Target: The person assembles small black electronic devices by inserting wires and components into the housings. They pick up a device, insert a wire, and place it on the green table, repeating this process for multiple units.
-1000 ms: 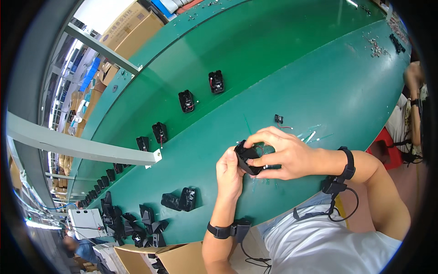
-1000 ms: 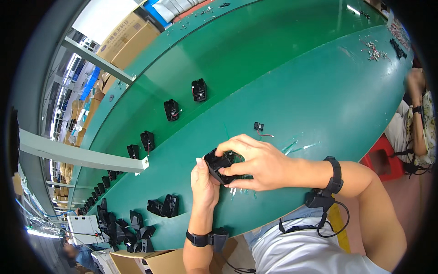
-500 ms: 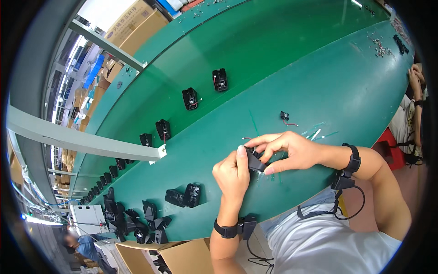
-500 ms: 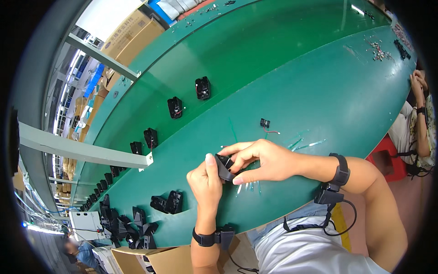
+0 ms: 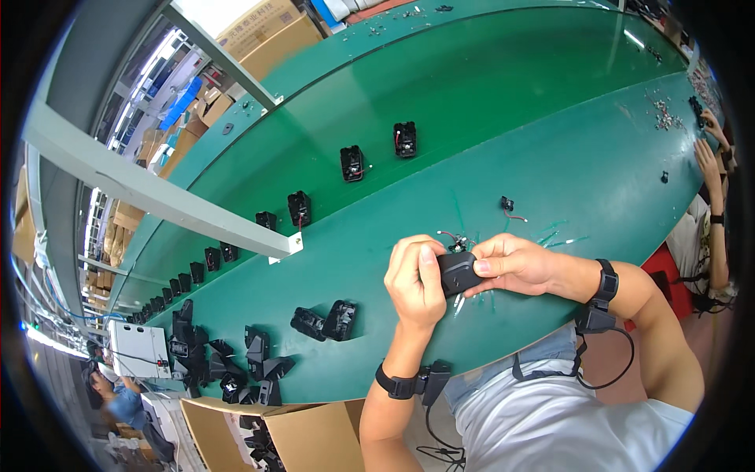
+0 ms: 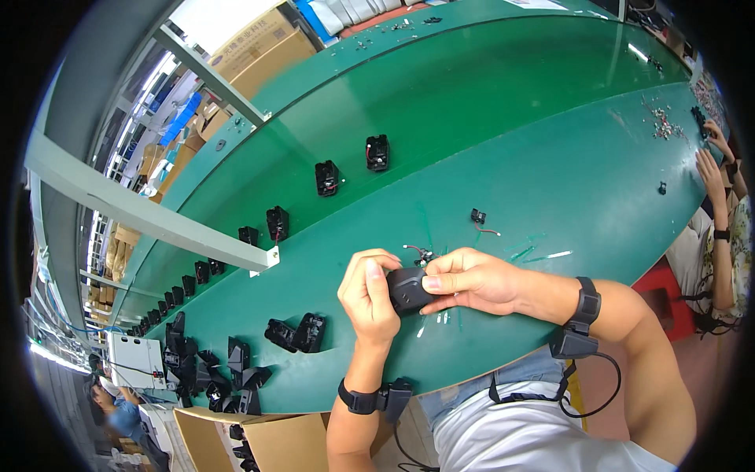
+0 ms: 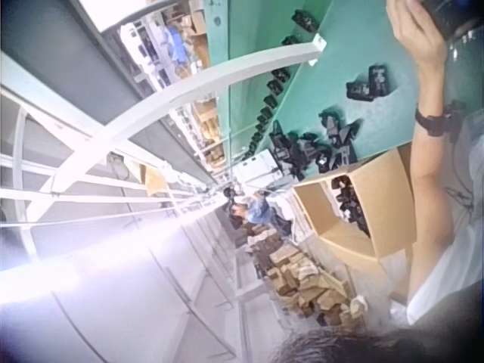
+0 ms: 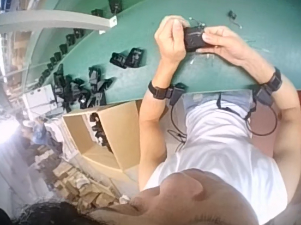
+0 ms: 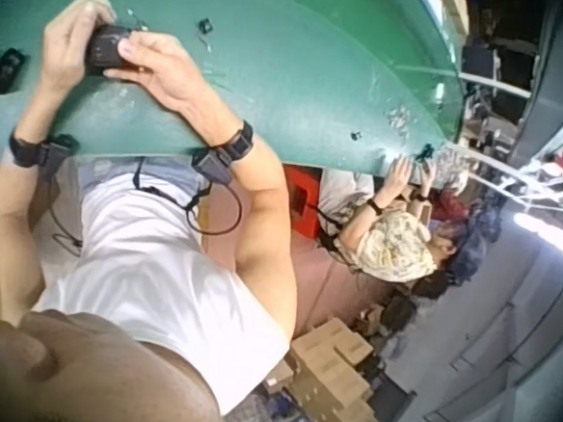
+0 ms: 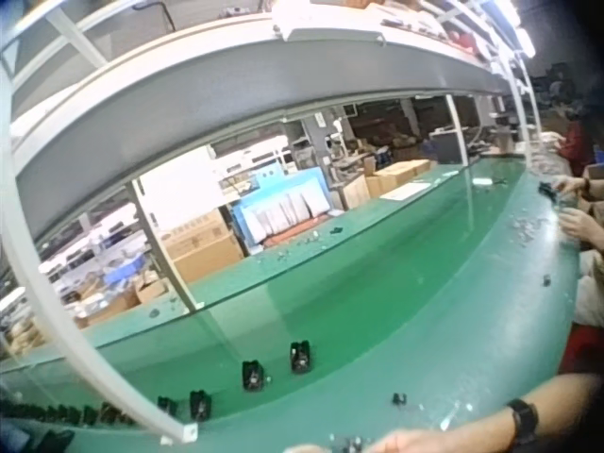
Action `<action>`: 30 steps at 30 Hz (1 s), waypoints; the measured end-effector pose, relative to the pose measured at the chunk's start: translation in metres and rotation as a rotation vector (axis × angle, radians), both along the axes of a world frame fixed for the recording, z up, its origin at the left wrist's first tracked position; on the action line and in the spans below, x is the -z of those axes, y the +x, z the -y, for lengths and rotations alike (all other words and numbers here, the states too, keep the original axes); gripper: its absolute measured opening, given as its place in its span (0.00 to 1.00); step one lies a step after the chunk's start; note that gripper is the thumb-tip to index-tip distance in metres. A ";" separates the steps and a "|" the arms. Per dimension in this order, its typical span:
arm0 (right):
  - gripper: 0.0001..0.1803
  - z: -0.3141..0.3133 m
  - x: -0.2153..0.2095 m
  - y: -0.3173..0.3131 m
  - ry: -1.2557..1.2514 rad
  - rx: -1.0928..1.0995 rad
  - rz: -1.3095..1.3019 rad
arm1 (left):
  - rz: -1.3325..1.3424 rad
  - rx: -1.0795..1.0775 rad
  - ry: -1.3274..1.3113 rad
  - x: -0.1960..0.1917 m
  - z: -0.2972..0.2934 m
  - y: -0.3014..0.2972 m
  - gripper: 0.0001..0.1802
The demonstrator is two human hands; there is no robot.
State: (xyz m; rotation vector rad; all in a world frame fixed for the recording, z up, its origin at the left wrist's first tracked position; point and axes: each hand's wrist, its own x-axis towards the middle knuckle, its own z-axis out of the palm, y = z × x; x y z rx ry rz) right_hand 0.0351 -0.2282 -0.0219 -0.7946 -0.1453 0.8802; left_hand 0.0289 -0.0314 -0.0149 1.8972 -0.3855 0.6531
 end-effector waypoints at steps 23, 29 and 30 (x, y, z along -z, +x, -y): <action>0.15 0.027 0.001 0.210 -1.470 0.293 1.496 | -0.427 -0.615 0.678 0.010 -0.146 -0.096 0.34; 0.21 0.035 -0.022 0.161 -1.256 0.377 1.506 | -0.302 -0.680 0.746 0.009 -0.139 -0.097 0.29; 0.20 0.045 -0.022 0.152 -1.187 0.303 1.585 | -0.282 -0.666 0.718 0.002 -0.136 -0.098 0.29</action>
